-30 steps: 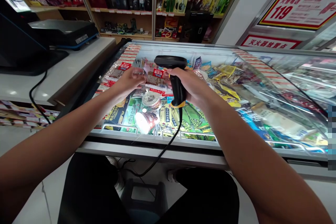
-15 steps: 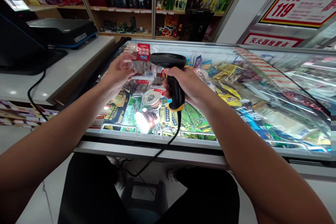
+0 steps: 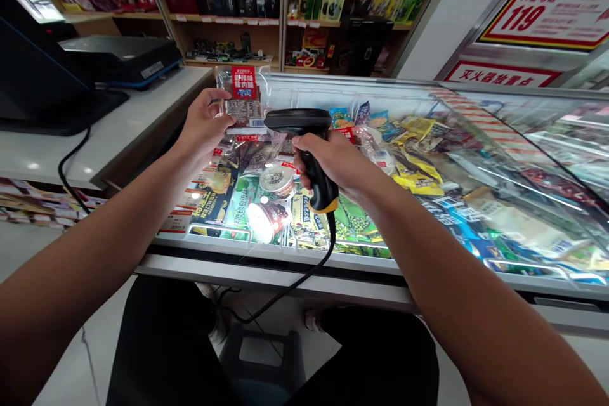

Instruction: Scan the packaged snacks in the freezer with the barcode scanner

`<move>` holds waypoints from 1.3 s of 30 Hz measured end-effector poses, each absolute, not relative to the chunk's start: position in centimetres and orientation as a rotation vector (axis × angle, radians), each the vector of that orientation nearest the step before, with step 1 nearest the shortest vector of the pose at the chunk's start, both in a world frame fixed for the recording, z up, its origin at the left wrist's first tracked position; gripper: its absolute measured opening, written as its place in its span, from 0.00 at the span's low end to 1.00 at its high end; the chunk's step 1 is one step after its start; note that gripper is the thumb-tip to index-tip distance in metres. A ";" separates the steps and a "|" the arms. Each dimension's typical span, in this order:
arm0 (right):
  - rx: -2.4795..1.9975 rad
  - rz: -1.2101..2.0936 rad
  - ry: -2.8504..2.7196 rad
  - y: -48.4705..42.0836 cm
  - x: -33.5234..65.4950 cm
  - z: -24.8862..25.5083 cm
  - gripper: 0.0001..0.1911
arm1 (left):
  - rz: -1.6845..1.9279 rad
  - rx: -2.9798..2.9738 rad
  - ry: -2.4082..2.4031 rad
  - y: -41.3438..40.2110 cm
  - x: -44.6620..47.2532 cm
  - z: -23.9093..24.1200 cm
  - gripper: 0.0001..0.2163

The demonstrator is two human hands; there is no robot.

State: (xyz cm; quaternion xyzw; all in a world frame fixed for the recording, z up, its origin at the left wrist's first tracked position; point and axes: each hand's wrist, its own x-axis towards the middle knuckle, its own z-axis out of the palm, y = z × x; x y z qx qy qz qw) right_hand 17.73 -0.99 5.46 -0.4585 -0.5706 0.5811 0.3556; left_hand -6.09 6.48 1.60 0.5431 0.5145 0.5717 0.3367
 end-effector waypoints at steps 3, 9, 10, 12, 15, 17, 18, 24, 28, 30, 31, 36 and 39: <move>-1.238 1.343 -1.518 -0.5 18.3 5.5 0.11 | 1.450 1.491 1.477 7.7 -8.2 1.5 0.17; -1.520 0.884 -1.627 1.9 21.2 5.2 0.15 | 1.172 1.886 1.800 8.1 -11.6 1.6 0.12; -1.571 0.839 -1.661 2.2 21.6 5.0 0.16 | 1.175 1.938 1.805 7.6 -11.1 1.5 0.11; -1.661 0.787 -1.723 2.7 22.0 4.7 0.18 | 1.163 2.079 1.719 6.3 -9.2 1.5 0.11; -1.724 0.794 -1.768 2.9 22.0 4.4 0.19 | 0.785 2.207 1.438 3.9 -5.6 1.5 0.16; -1.720 0.814 -1.770 2.8 21.6 4.3 0.19 | 0.521 2.163 1.284 2.5 -3.8 1.6 0.22; -1.706 0.830 -1.767 2.7 21.5 4.3 0.19 | 0.452 2.141 1.267 2.0 -3.2 1.7 0.25; -1.702 0.902 -1.801 2.0 20.7 4.2 0.21 | 0.731 1.516 1.210 2.0 -2.6 2.0 0.14; -1.623 0.950 -1.868 1.8 20.4 3.8 0.20 | 0.827 1.344 1.173 2.3 -1.6 1.1 0.09; -1.570 0.954 -1.890 1.8 20.3 3.7 0.19 | 0.854 1.429 1.179 2.3 -1.1 0.6 0.08; -1.555 0.944 -1.885 1.8 20.2 3.7 0.19 | 0.886 1.467 1.201 2.3 -1.1 0.4 0.08; -1.394 1.006 -1.720 1.5 19.8 4.3 0.14 | 1.139 1.543 1.320 3.5 -2.8 0.9 0.14; -1.356 1.149 -1.678 1.1 19.5 4.8 0.13 | 1.318 1.553 1.375 4.7 -4.3 1.5 0.14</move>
